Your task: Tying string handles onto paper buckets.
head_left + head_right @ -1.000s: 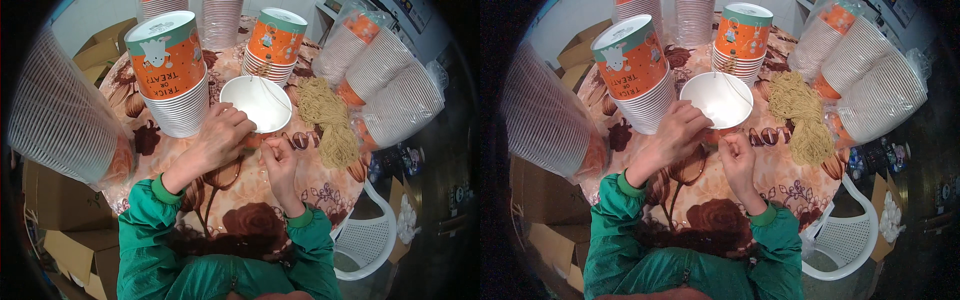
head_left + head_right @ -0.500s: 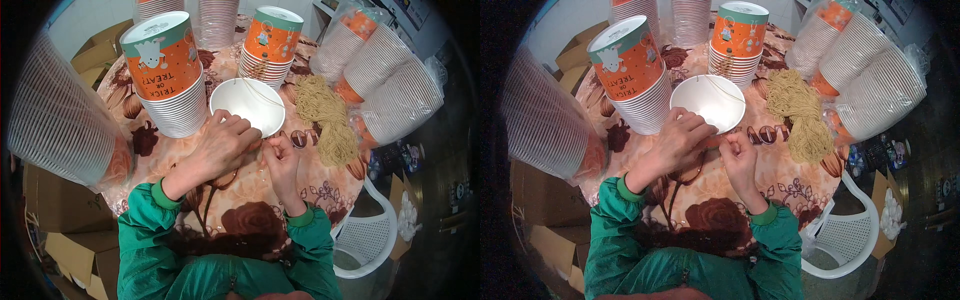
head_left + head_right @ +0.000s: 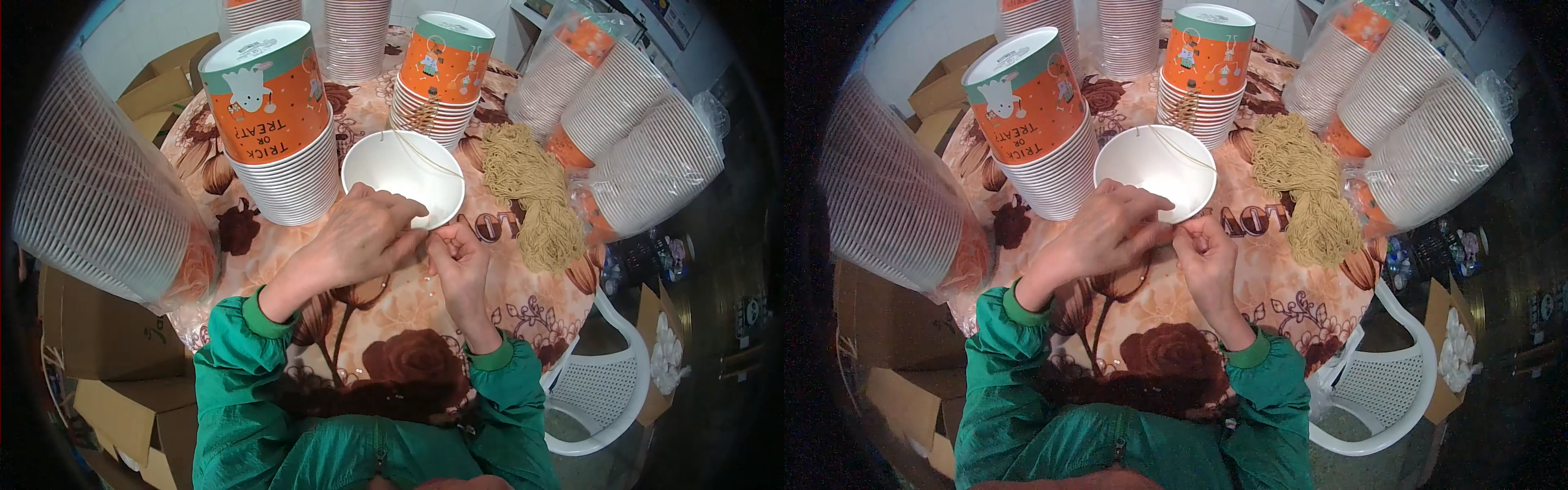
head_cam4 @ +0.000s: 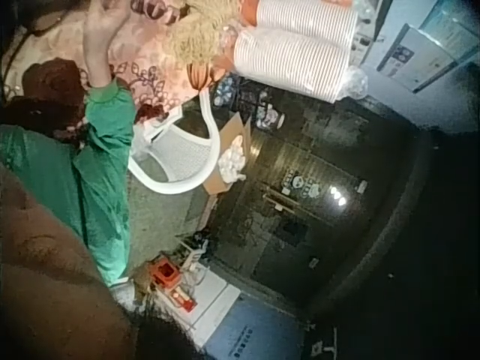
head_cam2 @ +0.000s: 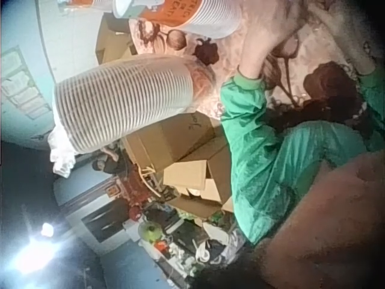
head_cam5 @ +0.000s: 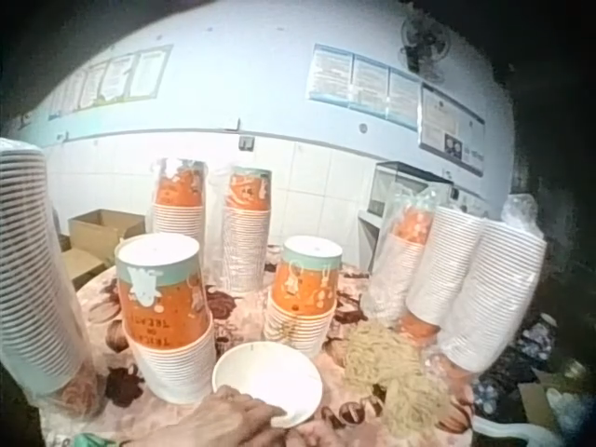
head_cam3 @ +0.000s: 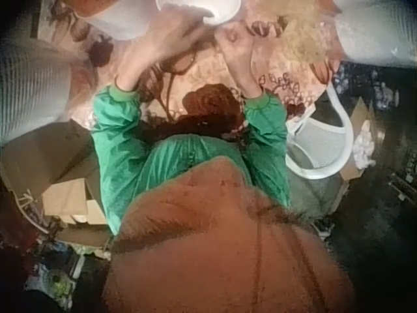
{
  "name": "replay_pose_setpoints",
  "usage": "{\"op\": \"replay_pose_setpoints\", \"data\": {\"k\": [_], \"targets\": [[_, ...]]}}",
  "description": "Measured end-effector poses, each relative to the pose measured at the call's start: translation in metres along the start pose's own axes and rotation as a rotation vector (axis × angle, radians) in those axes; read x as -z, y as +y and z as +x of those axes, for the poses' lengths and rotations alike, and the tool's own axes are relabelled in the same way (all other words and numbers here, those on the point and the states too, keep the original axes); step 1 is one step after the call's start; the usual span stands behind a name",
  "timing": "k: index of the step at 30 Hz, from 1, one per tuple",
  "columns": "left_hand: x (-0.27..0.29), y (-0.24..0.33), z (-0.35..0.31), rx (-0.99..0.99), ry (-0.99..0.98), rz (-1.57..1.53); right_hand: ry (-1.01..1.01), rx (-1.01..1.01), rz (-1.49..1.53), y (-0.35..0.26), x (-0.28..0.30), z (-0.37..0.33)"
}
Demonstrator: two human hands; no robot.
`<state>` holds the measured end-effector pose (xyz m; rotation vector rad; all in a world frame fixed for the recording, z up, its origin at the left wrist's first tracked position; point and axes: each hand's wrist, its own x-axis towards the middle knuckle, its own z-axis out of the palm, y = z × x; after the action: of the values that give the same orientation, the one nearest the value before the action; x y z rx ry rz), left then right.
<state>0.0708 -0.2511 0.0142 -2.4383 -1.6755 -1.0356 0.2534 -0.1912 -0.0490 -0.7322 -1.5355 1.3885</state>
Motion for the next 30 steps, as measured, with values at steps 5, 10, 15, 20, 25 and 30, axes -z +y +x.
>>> {"op": "replay_pose_setpoints", "data": {"k": [5, 10, 15, 20, 25, 30], "targets": [[0.002, -0.015, 0.018, 0.116, -0.218, -0.071, -0.013, -0.021, 0.046, -0.005, 0.0, 0.0], [0.011, -0.032, 0.045, 0.129, -0.455, -0.315, -0.028, -0.066, 0.045, -0.008, 0.003, 0.001], [0.009, -0.042, 0.062, 0.096, -0.604, -0.351, -0.018, -0.099, 0.041, -0.008, 0.004, 0.002], [0.003, -0.043, 0.066, 0.046, -0.614, -0.311, 0.009, -0.15, 0.022, -0.014, 0.003, 0.002], [-0.004, -0.049, 0.062, 0.071, -0.601, -0.421, 0.001, -0.175, 0.014, -0.015, 0.004, 0.003], [0.001, -0.045, 0.06, 0.099, -0.462, -0.281, -0.093, -0.095, -0.014, -0.008, 0.012, 0.003]]}}
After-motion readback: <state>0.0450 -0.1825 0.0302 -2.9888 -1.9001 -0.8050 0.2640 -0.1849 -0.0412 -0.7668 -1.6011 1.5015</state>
